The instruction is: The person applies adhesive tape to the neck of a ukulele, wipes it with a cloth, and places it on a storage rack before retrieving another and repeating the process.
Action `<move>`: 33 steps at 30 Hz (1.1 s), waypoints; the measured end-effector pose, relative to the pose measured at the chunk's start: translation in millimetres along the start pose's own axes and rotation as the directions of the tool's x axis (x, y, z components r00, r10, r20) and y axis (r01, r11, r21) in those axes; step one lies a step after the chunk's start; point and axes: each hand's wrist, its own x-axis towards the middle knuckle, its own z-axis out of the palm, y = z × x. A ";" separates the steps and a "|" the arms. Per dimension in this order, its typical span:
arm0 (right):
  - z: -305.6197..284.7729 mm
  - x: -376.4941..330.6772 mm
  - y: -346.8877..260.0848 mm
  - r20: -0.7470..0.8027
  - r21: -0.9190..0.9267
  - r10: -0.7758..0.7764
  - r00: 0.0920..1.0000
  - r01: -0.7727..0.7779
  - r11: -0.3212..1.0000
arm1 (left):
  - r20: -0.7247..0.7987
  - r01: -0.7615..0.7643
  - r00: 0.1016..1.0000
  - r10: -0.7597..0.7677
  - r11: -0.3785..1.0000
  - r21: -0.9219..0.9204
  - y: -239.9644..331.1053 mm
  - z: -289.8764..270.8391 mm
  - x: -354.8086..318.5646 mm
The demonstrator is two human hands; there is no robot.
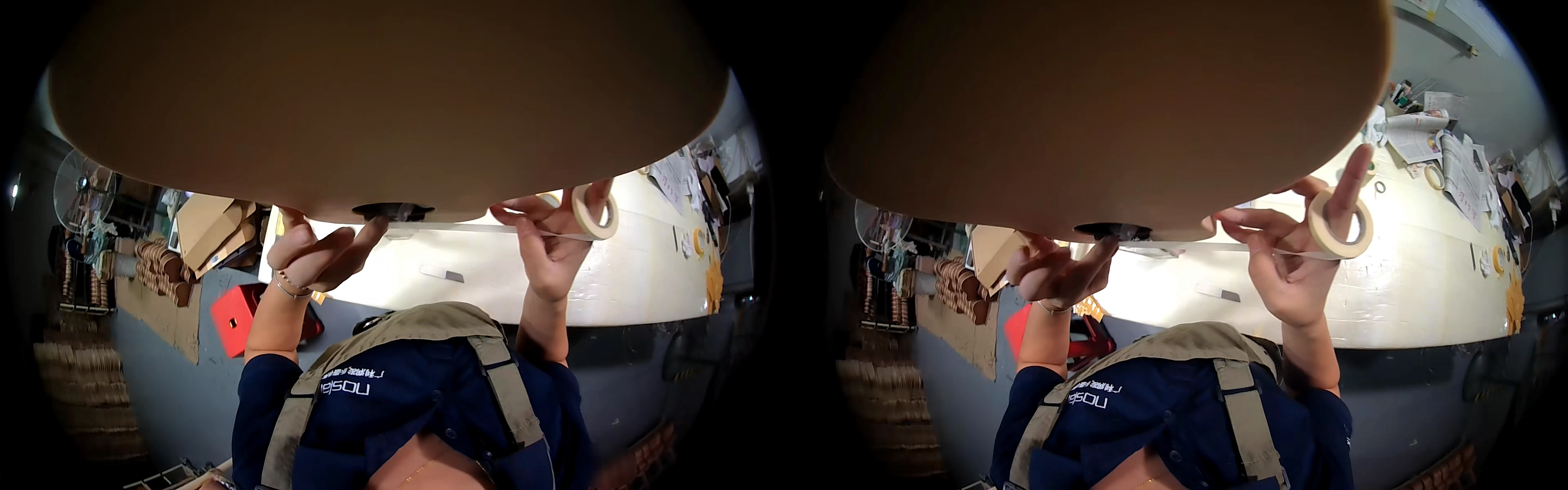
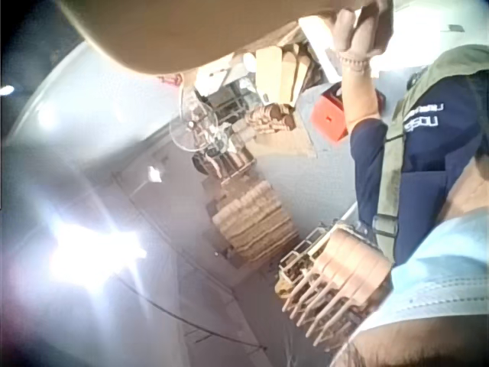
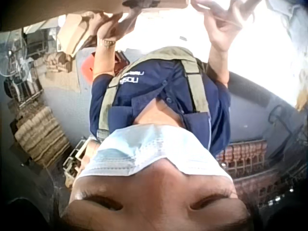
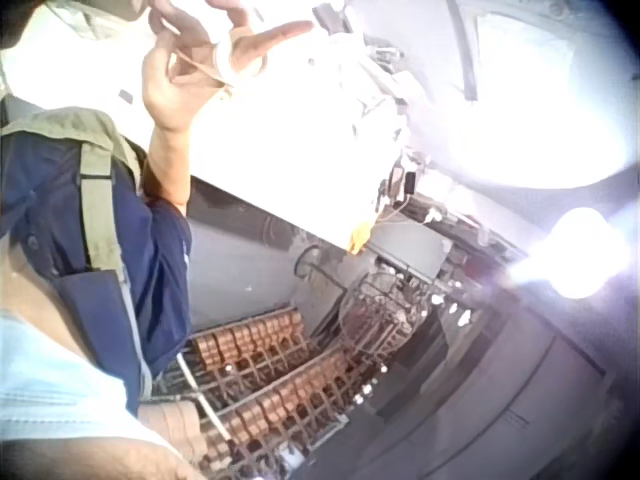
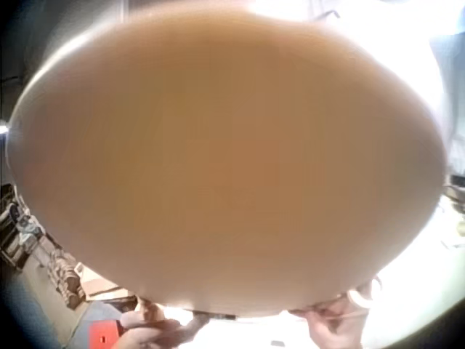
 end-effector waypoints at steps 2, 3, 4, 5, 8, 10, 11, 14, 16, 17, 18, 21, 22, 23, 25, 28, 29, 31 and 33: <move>1.6 1.7 -2.0 -0.028 0.040 0.021 0.999 -0.020 0.999 | 0.131 -0.120 0.984 0.121 0.993 -0.021 -1.3 -7.9 8.0; 1.5 3.6 -3.3 -0.021 0.030 0.019 1.000 -0.018 0.999 | 0.221 -0.180 0.959 0.180 0.983 -0.023 -2.2 -12.3 11.0; 1.3 5.8 -4.9 -0.013 0.020 0.017 1.000 -0.017 1.000 | 0.230 -0.179 0.955 0.189 0.982 -0.064 -1.9 -12.5 17.3; 1.3 6.3 -4.8 -0.005 0.008 0.023 1.000 -0.023 1.000 | 0.243 -0.172 0.951 0.193 0.979 -0.108 -1.4 -13.3 21.4; 1.7 8.0 -5.3 0.016 -0.040 0.006 1.000 -0.005 0.999 | 0.201 -0.148 0.963 0.182 0.974 -0.174 -1.5 -8.3 24.2; 3.7 8.7 -7.7 -0.005 -0.060 -0.025 1.000 0.025 0.998 | 0.195 -0.140 0.966 0.169 0.978 -0.156 -1.7 -7.5 24.2; 2.9 9.3 -9.7 0.006 -0.091 -0.040 0.999 0.041 0.995 | 0.208 -0.135 0.964 0.164 0.980 -0.145 -1.5 -7.9 23.9; 4.6 10.8 -15.3 0.002 -0.106 -0.063 0.998 0.062 0.992 | 0.239 -0.117 0.960 0.143 0.986 -0.122 0.6 -8.1 26.0; 3.3 11.1 -21.2 -0.001 -0.133 -0.038 0.999 0.037 0.990 | 0.248 -0.097 0.961 0.125 0.988 -0.123 4.1 -7.1 27.8; 2.3 11.2 -22.8 0.006 -0.138 -0.031 1.000 0.031 0.990 | 0.258 -0.089 0.959 0.115 0.990 -0.112 6.0 -8.0 30.8; 1.3 11.4 -24.3 0.013 -0.144 -0.023 1.000 0.025 0.989 | 0.275 -0.074 0.956 0.099 0.992 -0.099 7.6 -9.1 33.1; 2.3 8.8 -18.3 0.016 -0.100 -0.060 0.998 0.062 0.993 | 0.326 -0.036 0.944 0.056 0.997 -0.066 11.2 -12.8 38.1; 0.5 8.5 -16.0 0.037 -0.124 -0.071 0.997 0.075 0.989 | 0.343 -0.025 0.938 0.043 0.998 -0.058 12.0 -14.2 39.1; -0.7 8.7 -15.3 0.056 -0.147 -0.083 0.995 0.090 0.985 | 0.360 -0.015 0.932 0.034 0.998 -0.053 12.4 -14.7 40.4; 0.7 8.7 -17.0 0.039 -0.137 -0.074 0.996 0.079 0.987 | 0.369 0.004 0.929 0.018 0.998 -0.057 14.4 -15.7 41.9; 2.8 9.8 -18.5 0.034 -0.142 -0.071 0.997 0.075 0.987 | 0.366 0.009 0.931 0.013 0.998 -0.059 13.6 -16.2 41.4; 2.8 9.6 -18.6 0.037 -0.151 -0.069 0.997 0.074 0.986 | 0.361 0.011 0.932 0.012 0.998 -0.060 13.7 -16.1 40.4; 3.2 9.9 -17.8 0.039 -0.146 -0.081 0.996 0.086 0.985 | 0.366 0.016 0.931 0.009 0.998 -0.066 13.6 -16.4 40.6; 3.6 9.5 -16.9 0.041 -0.156 -0.086 0.995 0.091 0.984 | 0.369 0.029 0.929 -0.001 0.997 -0.070 14.1 -17.2 39.2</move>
